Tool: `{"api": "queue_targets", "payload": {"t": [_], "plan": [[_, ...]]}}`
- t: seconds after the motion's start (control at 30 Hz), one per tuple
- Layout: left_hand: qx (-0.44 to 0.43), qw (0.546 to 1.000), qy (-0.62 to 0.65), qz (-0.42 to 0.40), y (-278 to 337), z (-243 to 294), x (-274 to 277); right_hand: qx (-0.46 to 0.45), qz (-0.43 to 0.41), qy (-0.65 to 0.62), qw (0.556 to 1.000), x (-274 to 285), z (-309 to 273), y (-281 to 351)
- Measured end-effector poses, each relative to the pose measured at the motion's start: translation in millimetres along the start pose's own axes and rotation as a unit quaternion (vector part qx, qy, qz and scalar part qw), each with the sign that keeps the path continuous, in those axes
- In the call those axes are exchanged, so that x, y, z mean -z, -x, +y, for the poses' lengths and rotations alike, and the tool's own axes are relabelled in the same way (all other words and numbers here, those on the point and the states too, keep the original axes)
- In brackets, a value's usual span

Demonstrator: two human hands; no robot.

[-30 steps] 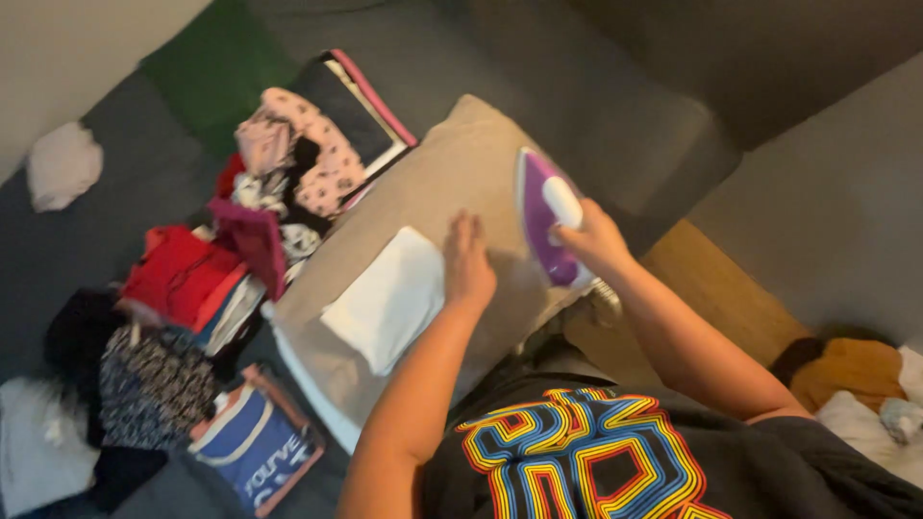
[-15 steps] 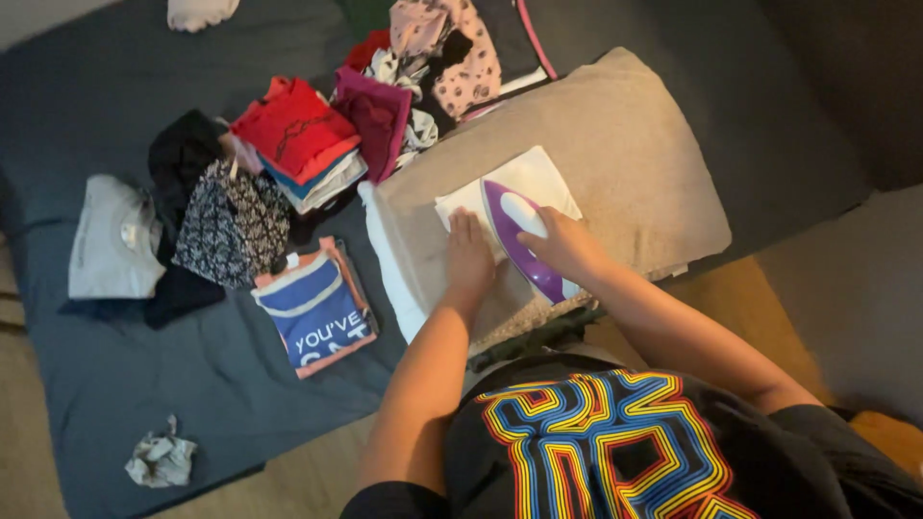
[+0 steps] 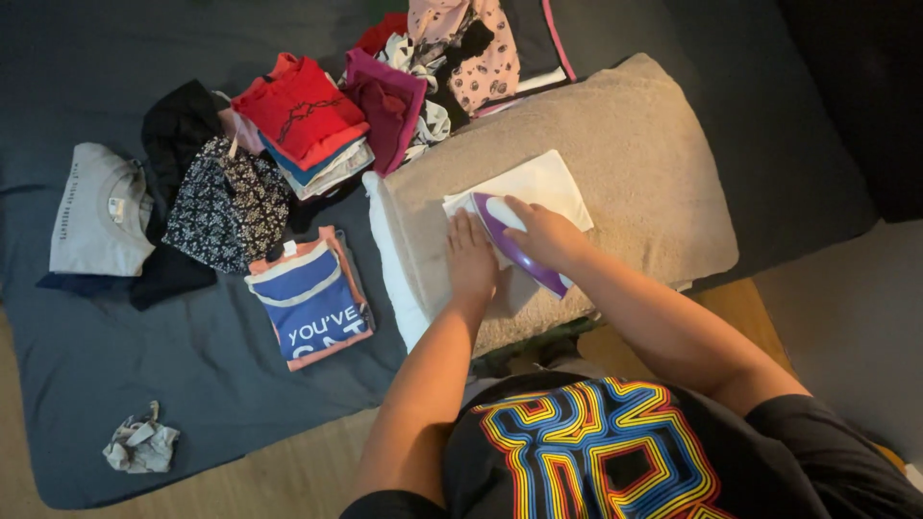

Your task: The person unfolds a white t-shirt with text on it and places it on a towel. They use a purple iron to press the shirt, moving the iron back and forth across the fabric. After ironing, the person folds the t-shirt neatly on the towel.

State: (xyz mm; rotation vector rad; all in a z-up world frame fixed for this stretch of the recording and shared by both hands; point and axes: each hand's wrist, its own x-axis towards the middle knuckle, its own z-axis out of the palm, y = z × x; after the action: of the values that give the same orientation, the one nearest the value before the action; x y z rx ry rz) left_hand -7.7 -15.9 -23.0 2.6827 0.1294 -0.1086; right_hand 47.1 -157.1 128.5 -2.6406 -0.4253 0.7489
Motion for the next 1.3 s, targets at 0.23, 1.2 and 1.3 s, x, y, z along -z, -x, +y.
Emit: {"api": "queue_targets", "payload": {"t": [0.23, 1.2, 1.3], "plan": [[0.108, 0.969, 0.177, 0.134, -61, -64, -23, 0.023, -0.069, -0.04, 0.997, 31, -25, 24], [-0.072, 0.997, 0.033, 0.02, -57, 47, -11, -0.1, 0.044, -0.013, 0.994, 14, 59, -37], [-0.076, 0.997, -0.014, -0.024, -57, 40, -15, -0.103, 0.044, -0.004, 0.994, 14, 60, -42]]}}
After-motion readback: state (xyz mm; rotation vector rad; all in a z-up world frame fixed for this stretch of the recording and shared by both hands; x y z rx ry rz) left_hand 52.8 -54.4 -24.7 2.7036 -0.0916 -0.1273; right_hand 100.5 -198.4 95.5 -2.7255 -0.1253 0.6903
